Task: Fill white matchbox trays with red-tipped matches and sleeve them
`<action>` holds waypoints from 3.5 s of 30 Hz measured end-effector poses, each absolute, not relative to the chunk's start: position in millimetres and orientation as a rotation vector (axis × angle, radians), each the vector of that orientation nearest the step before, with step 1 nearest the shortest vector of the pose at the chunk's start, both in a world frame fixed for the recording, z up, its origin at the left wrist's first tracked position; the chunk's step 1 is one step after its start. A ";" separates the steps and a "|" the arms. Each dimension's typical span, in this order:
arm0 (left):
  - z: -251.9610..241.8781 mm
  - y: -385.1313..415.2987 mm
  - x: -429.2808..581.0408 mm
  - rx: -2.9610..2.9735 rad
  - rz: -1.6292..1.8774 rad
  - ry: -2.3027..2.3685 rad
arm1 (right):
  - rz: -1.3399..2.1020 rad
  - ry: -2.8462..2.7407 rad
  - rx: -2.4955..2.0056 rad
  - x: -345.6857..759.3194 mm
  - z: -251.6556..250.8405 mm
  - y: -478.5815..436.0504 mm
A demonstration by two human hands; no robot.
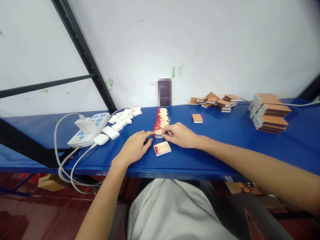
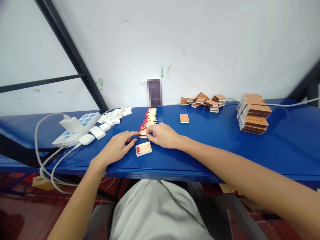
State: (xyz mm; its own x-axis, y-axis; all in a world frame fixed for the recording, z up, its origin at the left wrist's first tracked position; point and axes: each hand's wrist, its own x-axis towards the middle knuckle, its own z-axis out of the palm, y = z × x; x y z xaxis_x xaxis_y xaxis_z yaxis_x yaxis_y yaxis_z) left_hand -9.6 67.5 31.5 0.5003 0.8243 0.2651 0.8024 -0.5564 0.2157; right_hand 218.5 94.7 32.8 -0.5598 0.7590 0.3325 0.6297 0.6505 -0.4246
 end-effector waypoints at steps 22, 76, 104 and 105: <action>31.7 66.2 -8.8 2.622 0.572 1.383 | 0.301 -2.619 -0.986 223.2 39.9 88.4; 30.2 67.0 -7.2 2.697 0.503 1.425 | 0.153 -2.651 -1.196 220.9 38.7 85.4; 30.8 67.3 -8.2 2.661 0.561 1.378 | 0.138 -2.669 -1.195 222.2 35.9 87.5; 31.1 67.0 -8.0 2.659 0.563 1.377 | 0.140 -2.667 -1.191 222.3 36.0 87.3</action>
